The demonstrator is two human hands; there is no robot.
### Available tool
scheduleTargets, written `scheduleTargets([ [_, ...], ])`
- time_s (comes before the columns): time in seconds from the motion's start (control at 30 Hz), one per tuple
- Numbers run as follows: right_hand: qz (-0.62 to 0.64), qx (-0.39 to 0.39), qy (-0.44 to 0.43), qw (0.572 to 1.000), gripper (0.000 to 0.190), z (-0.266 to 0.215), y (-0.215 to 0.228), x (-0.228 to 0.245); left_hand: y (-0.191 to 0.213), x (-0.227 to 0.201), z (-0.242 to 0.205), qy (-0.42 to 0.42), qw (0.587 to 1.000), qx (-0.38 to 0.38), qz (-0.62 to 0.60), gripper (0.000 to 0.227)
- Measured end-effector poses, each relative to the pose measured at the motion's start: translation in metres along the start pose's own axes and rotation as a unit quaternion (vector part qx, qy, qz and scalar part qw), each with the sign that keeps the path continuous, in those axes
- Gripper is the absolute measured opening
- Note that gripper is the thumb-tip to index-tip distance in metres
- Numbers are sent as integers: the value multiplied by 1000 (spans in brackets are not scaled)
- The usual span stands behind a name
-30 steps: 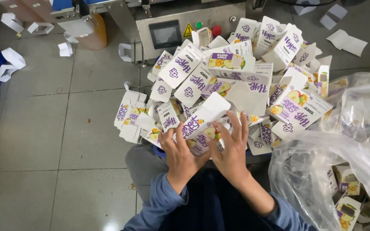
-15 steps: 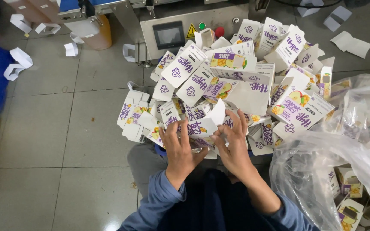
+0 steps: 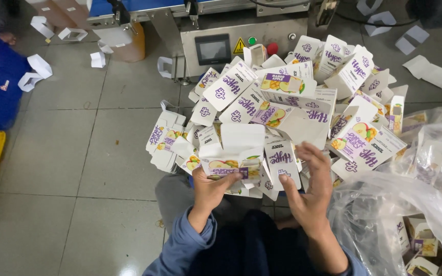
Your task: Folding flat cardboard templates into juice boxes and stacking them.
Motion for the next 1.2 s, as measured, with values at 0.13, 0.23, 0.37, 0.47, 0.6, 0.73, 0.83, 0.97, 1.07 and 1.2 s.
scheduleTargets([
  [0.13, 99, 64, -83, 989, 61, -16, -28, -28, -21, 0, -8, 118, 987, 5, -109, 23],
  [0.23, 80, 40, -117, 989, 54, -17, -41, -28, -28, -2, -15, 160, 973, 57, -153, 15],
  [0.37, 197, 85, -168, 962, 68, -4, -31, -9, -19, -19, -4, 135, 960, 163, -182, 26],
  [0.47, 170, 122, -149, 967, 71, -4, -27, -16, -15, -19, -1, 110, 965, 172, -165, 21],
  [0.6, 167, 117, -88, 975, 62, 1, -21, -18, -10, -18, 0, 98, 965, 165, -181, 30],
  [0.73, -104, 125, 164, 973, 71, 7, -11, -12, -3, -11, 6, 97, 958, 151, -222, 48],
  [0.83, -217, 181, 235, 930, 111, 3, -18, -13, -9, -17, 6, 98, 950, 206, -215, 75],
  [0.97, -207, 204, 259, 921, 102, 13, -11, -7, -8, -26, 5, 74, 947, 258, -175, 86],
  [1.07, 17, 146, 166, 975, 77, 24, 13, -21, 11, -27, 8, -30, 985, 167, 0, 85],
  [1.2, 142, 176, -17, 974, 77, 26, 10, -11, -4, -64, 1, -199, 971, 120, 60, 66],
])
Point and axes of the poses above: each hand's wrist, its own z-axis towards the middle knuckle, its own y-axis out of the back of the hand, x = y × z, the point moved 4 cm from there along z, towards the middle knuckle, and after that the axes turned 9 degrees about x, right-handed, at the moved point
